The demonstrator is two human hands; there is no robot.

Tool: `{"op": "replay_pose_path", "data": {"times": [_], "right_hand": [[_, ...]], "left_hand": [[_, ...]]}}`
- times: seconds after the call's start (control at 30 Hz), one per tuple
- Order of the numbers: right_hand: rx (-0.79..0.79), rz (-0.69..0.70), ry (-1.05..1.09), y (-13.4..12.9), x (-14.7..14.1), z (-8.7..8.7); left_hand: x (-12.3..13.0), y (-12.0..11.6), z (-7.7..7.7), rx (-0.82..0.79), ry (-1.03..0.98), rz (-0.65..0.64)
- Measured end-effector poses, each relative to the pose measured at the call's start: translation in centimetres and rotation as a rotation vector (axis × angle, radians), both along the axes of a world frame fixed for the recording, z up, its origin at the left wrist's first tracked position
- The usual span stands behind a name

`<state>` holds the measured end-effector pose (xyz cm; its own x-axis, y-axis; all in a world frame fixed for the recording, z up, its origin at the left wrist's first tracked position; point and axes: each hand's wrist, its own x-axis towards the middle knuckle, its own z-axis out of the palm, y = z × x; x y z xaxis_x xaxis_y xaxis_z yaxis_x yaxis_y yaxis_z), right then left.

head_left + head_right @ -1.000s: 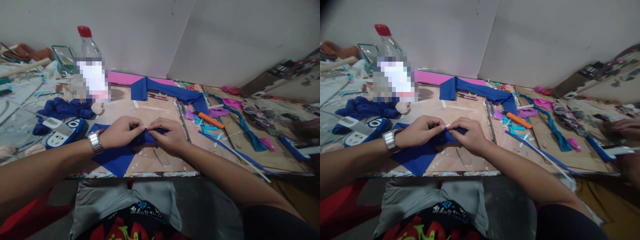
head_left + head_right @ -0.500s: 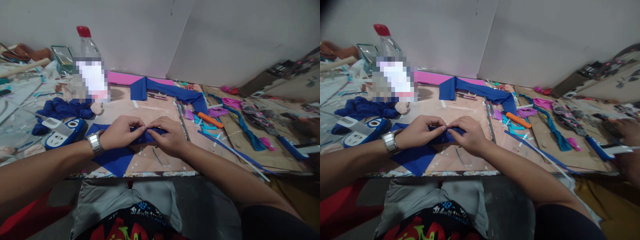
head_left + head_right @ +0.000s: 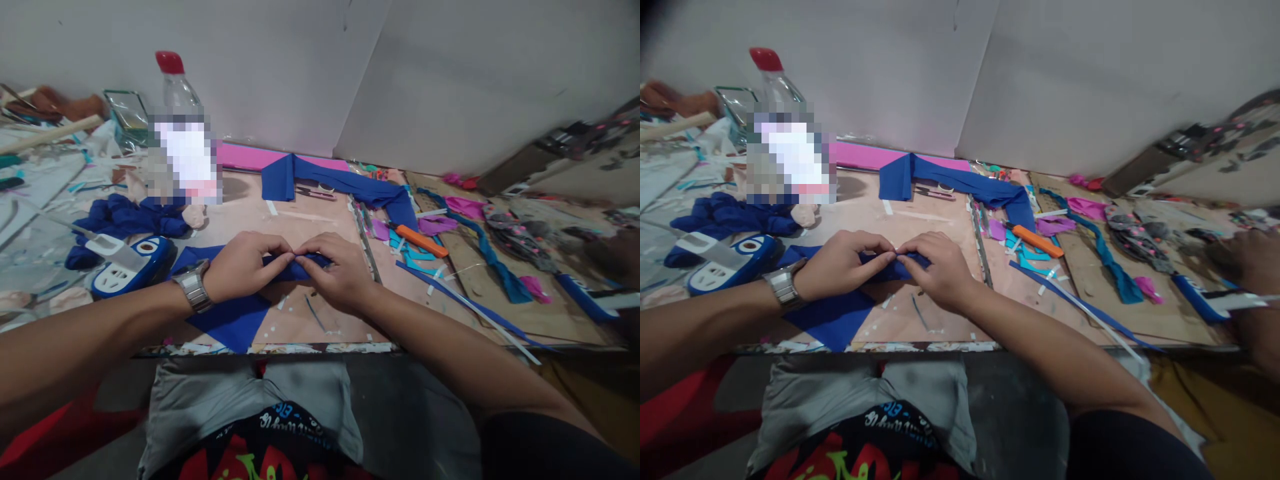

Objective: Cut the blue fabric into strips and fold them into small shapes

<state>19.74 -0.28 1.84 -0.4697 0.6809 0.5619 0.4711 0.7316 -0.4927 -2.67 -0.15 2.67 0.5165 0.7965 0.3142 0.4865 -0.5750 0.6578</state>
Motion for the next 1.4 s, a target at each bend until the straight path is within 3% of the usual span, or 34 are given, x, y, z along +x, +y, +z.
{"op": "replay_pose_path", "data": {"times": [0.2,0.5,0.63,0.83,0.97,1.1,1.4], "right_hand": [[-0.042,-0.014,-0.022,0.15,-0.03,-0.14],[-0.123,-0.005,-0.068,0.21,0.07,-0.24],[-0.135,0.004,-0.071,0.25,0.00,-0.31],[-0.081,-0.008,-0.021,0.14,-0.10,-0.02],[-0.058,0.008,-0.017,-0.02,-0.18,0.12],[-0.052,0.008,-0.019,-0.11,-0.20,0.12],[-0.096,0.002,-0.021,-0.31,-0.20,0.22]], "left_hand": [[0.04,0.09,-0.30,0.221,0.133,0.019],[0.11,0.25,-0.51,0.234,0.185,-0.003],[0.12,0.09,-0.26,0.157,0.144,0.006],[0.10,0.11,0.01,-0.135,-0.061,0.017],[0.06,0.18,0.00,-0.195,-0.097,0.009],[0.02,0.03,0.05,-0.121,-0.051,0.020],[0.21,-0.02,-0.25,0.282,0.139,0.038]]}}
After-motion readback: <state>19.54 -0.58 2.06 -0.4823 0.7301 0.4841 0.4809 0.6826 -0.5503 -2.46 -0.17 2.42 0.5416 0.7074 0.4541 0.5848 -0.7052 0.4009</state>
